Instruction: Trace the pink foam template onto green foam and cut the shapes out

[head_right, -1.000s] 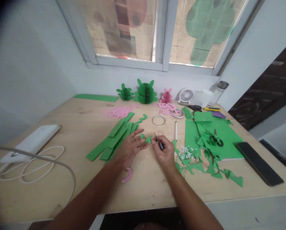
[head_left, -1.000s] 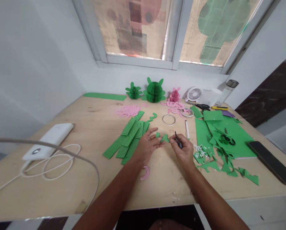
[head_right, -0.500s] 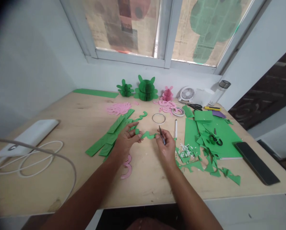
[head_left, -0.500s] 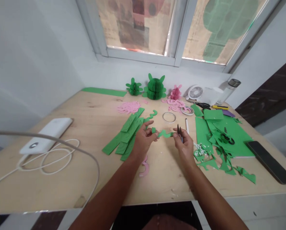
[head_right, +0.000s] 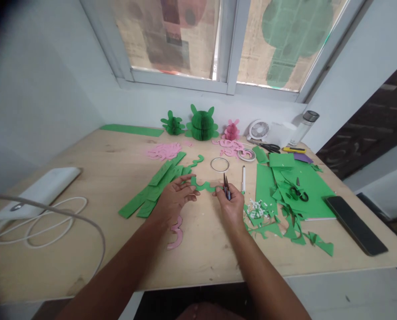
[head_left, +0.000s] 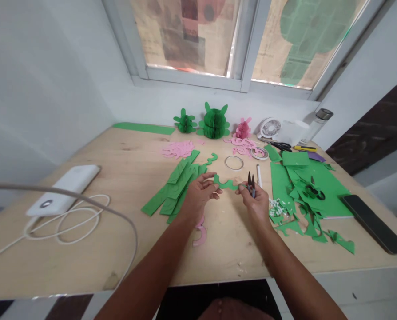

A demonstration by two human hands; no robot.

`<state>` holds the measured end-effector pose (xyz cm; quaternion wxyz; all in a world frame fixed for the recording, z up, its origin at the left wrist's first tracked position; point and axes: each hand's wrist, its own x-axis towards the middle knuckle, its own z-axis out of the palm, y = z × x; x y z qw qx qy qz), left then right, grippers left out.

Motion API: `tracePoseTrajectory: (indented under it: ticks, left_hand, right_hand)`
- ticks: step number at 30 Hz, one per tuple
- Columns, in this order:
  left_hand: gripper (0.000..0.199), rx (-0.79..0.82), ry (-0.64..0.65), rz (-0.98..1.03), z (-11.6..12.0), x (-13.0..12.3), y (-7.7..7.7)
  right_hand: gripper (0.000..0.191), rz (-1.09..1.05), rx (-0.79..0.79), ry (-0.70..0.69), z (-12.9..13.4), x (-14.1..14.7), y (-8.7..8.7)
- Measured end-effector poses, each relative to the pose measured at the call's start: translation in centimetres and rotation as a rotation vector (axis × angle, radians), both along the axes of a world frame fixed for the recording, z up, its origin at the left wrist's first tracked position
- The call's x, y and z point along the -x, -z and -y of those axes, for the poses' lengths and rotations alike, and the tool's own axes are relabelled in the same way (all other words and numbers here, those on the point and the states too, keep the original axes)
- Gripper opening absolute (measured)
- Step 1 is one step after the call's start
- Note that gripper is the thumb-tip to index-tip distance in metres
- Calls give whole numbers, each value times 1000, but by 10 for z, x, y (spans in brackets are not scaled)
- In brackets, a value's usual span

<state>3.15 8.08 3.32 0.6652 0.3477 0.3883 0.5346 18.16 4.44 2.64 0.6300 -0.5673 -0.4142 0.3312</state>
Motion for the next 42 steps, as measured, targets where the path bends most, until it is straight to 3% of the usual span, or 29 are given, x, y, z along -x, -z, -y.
tracePoseTrajectory:
  ticks: [5, 13, 19, 22, 30, 38, 42]
  left_hand:
    - [30, 48, 32, 2, 3, 2, -3]
    - [28, 46, 56, 51, 1, 4, -2]
    - [26, 38, 202, 162, -2, 8, 3]
    - [24, 28, 278, 203, -1, 10, 2]
    - [25, -62, 293, 119, -2, 8, 4]
    - [24, -118, 263, 27, -1, 7, 4]
    - [25, -121, 257, 60, 1, 5, 3]
  right_hand:
    - [32, -19, 8, 1, -2, -2, 4]
    - [35, -122, -19, -78, 0, -1, 5]
    - [55, -338, -43, -82, -1, -5, 3]
    - [52, -384, 36, -102, -2, -6, 3]
    - [36, -172, 187, -324, 0, 3, 1]
    - [22, -14, 129, -387, -3, 0, 14]
    - [27, 38, 64, -428, -2, 2, 14]
